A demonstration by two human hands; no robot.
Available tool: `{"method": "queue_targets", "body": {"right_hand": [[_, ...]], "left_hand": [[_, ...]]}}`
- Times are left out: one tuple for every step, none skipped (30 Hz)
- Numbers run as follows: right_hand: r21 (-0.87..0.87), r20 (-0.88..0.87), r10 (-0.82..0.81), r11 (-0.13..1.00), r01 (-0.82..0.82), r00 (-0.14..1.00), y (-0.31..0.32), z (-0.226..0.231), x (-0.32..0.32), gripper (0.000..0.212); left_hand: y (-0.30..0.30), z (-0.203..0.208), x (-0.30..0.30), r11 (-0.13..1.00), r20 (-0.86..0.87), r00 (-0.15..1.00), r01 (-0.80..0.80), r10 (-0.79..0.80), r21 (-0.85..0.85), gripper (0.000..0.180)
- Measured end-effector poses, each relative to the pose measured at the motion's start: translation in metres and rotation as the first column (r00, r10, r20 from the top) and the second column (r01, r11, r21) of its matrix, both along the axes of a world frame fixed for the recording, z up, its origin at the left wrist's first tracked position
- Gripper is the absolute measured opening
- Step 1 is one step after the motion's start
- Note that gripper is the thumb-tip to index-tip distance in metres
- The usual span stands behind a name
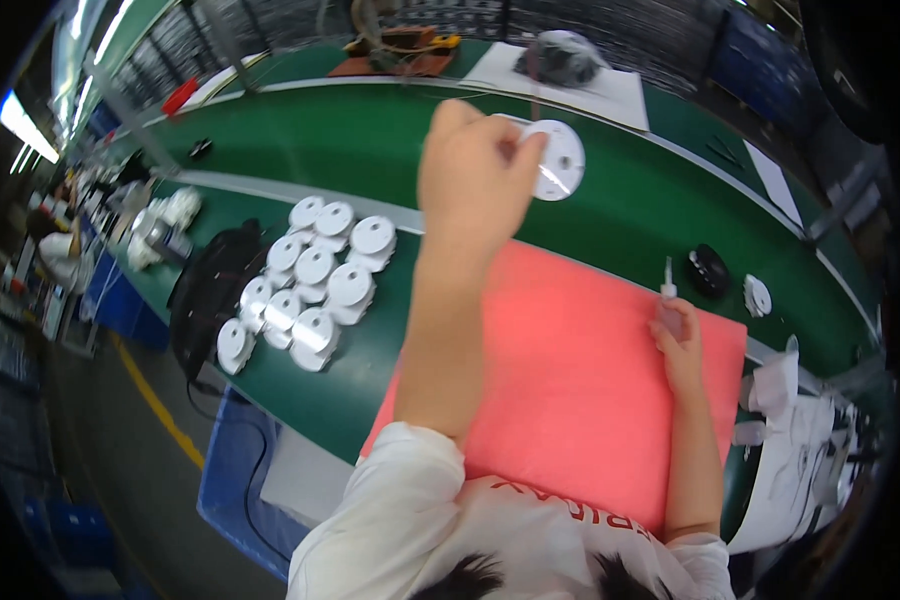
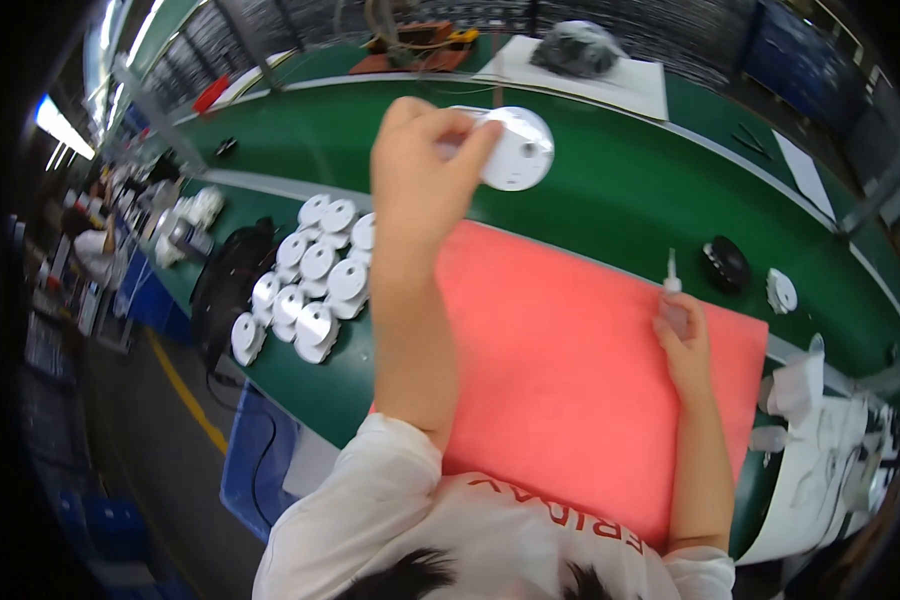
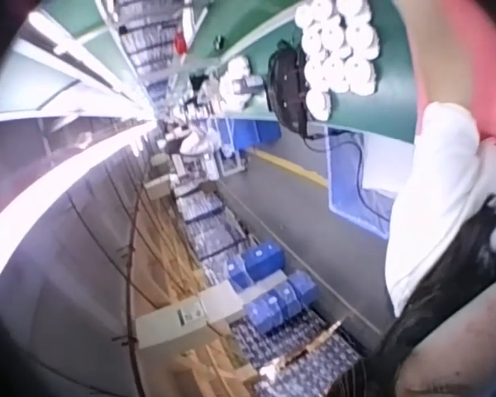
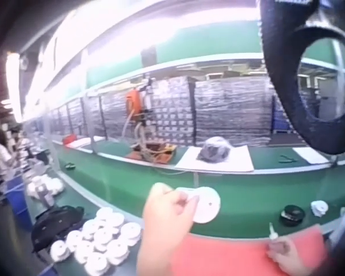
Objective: The recorder is assembling and cleaning small plastic components on an industrial assembly line, using a squeeze bottle to apply liquid.
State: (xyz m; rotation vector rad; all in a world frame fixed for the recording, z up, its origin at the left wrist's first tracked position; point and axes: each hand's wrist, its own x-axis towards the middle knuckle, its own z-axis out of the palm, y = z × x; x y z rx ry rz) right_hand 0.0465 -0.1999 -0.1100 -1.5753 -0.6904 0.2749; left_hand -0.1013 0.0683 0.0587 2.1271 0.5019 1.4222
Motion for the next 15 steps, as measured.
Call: {"method": "queue_targets", "body": {"right_hand": [[-0.008,0.042,0.016,1.0,-0.016,0.999,-0.002,-0.003,0.002,0.034],[-0.004,0.046,-0.02,1.0,0.021,0.999,-0.001,-0.004,0.001,0.034],[0.022,0.008,0.026,0.999,-0.026,1.0,0.001,-0.005,0.001,0.034],[0.048,-0.028,0.071,0.996,-0.069,0.997,0.003,-0.006,0.001,0.033],[0.093,0.014,0.102,0.99,-0.103,0.995,0.007,-0.011,0.004,0.033],[0.132,0.057,0.129,0.982,-0.136,0.99,0.012,-0.014,0.005,0.032],[0.128,0.076,0.09,0.987,-0.1,0.993,-0.001,-0.005,0.001,0.03],[0.102,0.073,0.073,0.992,-0.08,0.995,-0.002,-0.002,0.0,0.029],[0.14,-0.033,0.119,0.984,-0.113,0.992,0.001,-0.004,0.001,0.028],[0.097,-0.03,0.093,0.991,-0.089,0.995,0.005,-0.005,0.001,0.03],[0.2,-0.064,0.165,0.968,-0.15,0.984,0.009,-0.016,0.006,0.031],[0.147,-0.032,0.142,0.98,-0.136,0.989,0.012,-0.013,0.004,0.031],[0.139,0.0,0.123,0.983,-0.122,0.992,0.012,-0.014,0.004,0.031],[0.137,0.031,0.147,0.979,-0.15,0.989,0.016,-0.008,-0.001,0.032],[0.125,0.033,0.108,0.986,-0.112,0.994,0.013,-0.006,-0.001,0.032]], "left_hand": [[-0.003,0.001,0.0,1.0,0.0,1.0,0.005,-0.005,-0.016,0.021],[-0.003,0.004,-0.004,1.0,-0.012,1.0,-0.001,0.001,-0.006,0.02],[-0.003,0.006,-0.007,1.0,-0.02,1.0,-0.003,0.003,0.003,0.019],[-0.003,0.007,-0.01,1.0,-0.016,1.0,-0.009,0.009,0.009,0.018],[0.0,0.005,-0.009,1.0,-0.015,1.0,-0.003,0.004,0.011,0.018],[0.005,0.003,-0.01,1.0,-0.004,1.0,0.002,-0.001,0.026,0.017],[-0.005,0.007,-0.006,0.997,0.03,0.998,0.055,-0.057,0.059,0.016],[-0.003,0.005,-0.002,0.995,0.036,0.997,0.072,-0.075,0.074,0.015],[0.0,0.003,-0.002,0.994,0.045,0.996,0.074,-0.078,0.085,0.015],[0.005,0.0,-0.002,0.994,0.019,0.996,0.085,-0.086,0.065,0.015],[0.008,0.001,-0.004,0.995,0.003,0.996,0.091,-0.092,0.047,0.015],[0.014,-0.002,-0.005,0.996,0.005,0.997,0.081,-0.081,0.032,0.016],[0.016,-0.005,-0.003,0.997,-0.001,0.997,0.08,-0.08,0.013,0.017],[0.019,0.001,-0.016,0.999,-0.016,0.999,0.047,-0.047,0.011,0.017],[0.022,0.002,-0.016,0.999,-0.035,0.999,0.032,-0.032,0.008,0.019]]}}
